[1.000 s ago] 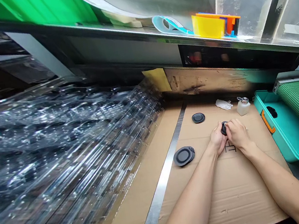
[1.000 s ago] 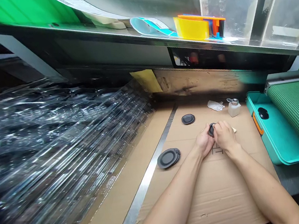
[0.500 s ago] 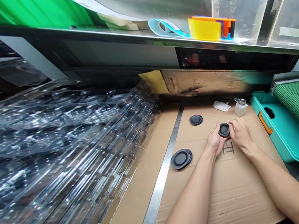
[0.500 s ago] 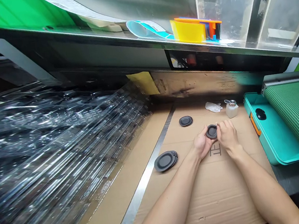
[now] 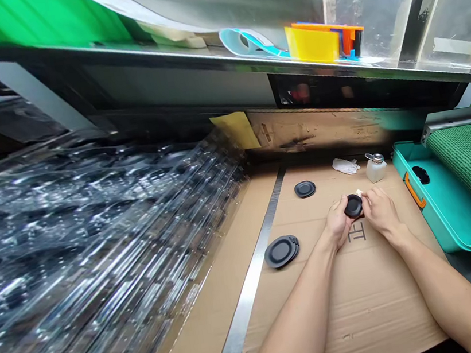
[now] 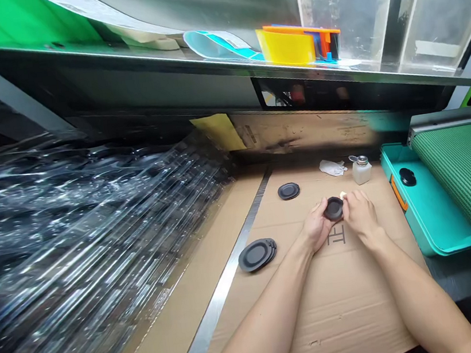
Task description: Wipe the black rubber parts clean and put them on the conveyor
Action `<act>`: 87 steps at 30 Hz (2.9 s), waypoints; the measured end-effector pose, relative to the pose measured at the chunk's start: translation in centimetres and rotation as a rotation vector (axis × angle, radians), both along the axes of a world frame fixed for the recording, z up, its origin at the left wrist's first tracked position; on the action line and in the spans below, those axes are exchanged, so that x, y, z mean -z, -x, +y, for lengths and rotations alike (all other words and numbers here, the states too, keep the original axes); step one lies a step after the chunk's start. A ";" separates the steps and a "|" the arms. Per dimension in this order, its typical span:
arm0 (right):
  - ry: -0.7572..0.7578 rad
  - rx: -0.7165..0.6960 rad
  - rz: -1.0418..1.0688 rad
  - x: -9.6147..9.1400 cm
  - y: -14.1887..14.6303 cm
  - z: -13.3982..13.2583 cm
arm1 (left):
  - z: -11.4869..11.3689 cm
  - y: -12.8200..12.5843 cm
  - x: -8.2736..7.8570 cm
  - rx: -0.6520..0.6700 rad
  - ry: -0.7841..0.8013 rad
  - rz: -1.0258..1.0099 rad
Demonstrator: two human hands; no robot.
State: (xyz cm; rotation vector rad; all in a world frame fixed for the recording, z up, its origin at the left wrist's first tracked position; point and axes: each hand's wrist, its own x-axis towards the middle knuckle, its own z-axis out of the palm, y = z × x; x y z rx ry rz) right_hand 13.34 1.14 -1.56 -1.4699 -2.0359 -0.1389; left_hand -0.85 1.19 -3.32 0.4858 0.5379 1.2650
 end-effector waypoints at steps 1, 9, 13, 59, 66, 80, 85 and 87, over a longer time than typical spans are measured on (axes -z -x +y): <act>-0.003 0.000 0.033 0.0 -0.1 -0.1 | 0.1 0.1 0.0 -0.002 0.013 -0.008; 0.000 -0.122 0.178 -0.1 1.5 -0.7 | 0.5 0.3 -0.2 0.055 0.122 -0.108; 0.029 -0.100 0.091 0.2 2.5 -1.1 | 0.4 0.2 -0.1 0.034 0.079 -0.098; -0.035 -0.021 -0.016 0.0 1.6 -0.1 | -0.3 -0.2 -0.1 0.001 0.038 -0.002; -0.055 -0.019 -0.033 0.5 2.0 0.1 | 0.0 -0.1 0.2 -0.013 0.055 -0.044; -0.025 -0.089 -0.047 -0.7 1.7 0.2 | -0.3 -0.3 0.1 0.015 0.003 0.016; 0.004 -0.069 -0.098 -0.6 2.0 0.2 | -0.2 -0.3 0.4 -0.013 0.010 -0.025; 0.039 0.012 -0.119 -0.3 1.7 0.2 | -0.1 -0.1 0.4 -0.030 0.030 -0.039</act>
